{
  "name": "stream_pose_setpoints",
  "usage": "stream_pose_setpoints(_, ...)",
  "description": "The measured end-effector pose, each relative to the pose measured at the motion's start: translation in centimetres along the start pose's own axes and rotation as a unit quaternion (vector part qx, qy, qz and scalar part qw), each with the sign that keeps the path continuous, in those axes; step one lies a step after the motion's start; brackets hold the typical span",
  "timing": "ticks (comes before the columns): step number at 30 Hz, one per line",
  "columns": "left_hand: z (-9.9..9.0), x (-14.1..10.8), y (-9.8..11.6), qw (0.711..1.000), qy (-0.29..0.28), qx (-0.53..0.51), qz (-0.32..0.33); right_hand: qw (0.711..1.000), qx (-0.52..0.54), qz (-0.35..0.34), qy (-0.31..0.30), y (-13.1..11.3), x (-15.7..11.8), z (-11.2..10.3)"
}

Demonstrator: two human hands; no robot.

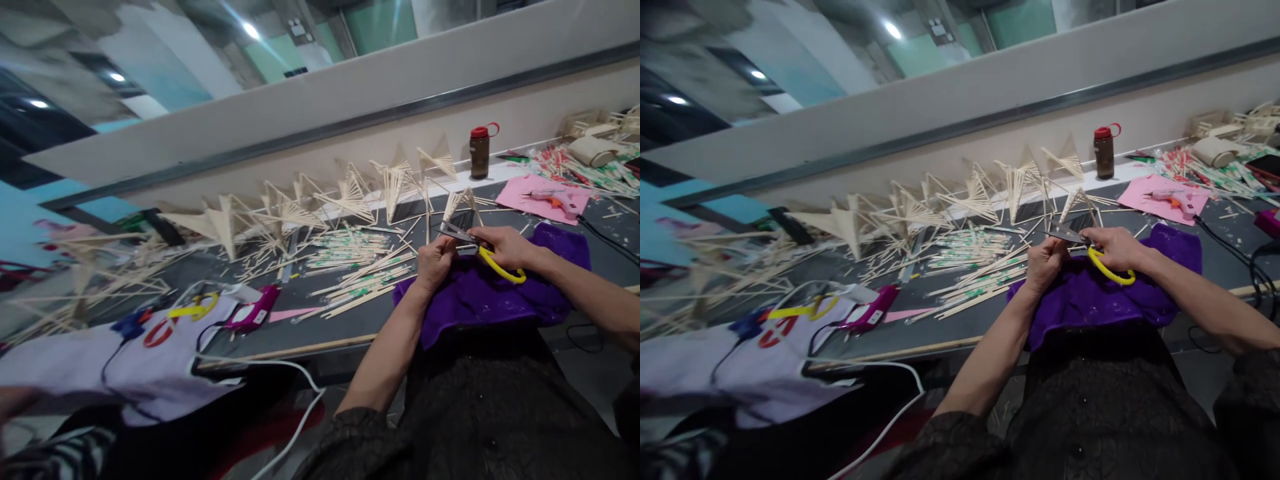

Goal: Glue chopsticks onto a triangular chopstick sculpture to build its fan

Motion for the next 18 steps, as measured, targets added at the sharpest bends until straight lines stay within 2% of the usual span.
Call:
stream_pose_setpoints(11, 0.6, -0.4, 0.4, 0.999, 0.008, 0.032, 0.013, 0.999, -0.020, -0.038, 0.015, 0.2, -0.4, 0.2)
stream_pose_setpoints(18, 1.1, -0.7, 0.5, 0.999, -0.022, 0.041, -0.011, 0.997, -0.024, -0.066, 0.026, 1.0, -0.7, 0.5)
Point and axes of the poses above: each hand's wrist, its own x-axis towards the middle knuckle, its own z-axis out of the palm, y = z × x, the point moved 4 cm from there along x, towards the middle knuckle, and after that the axes turned 1 degree about z, right-handed, at the moved point
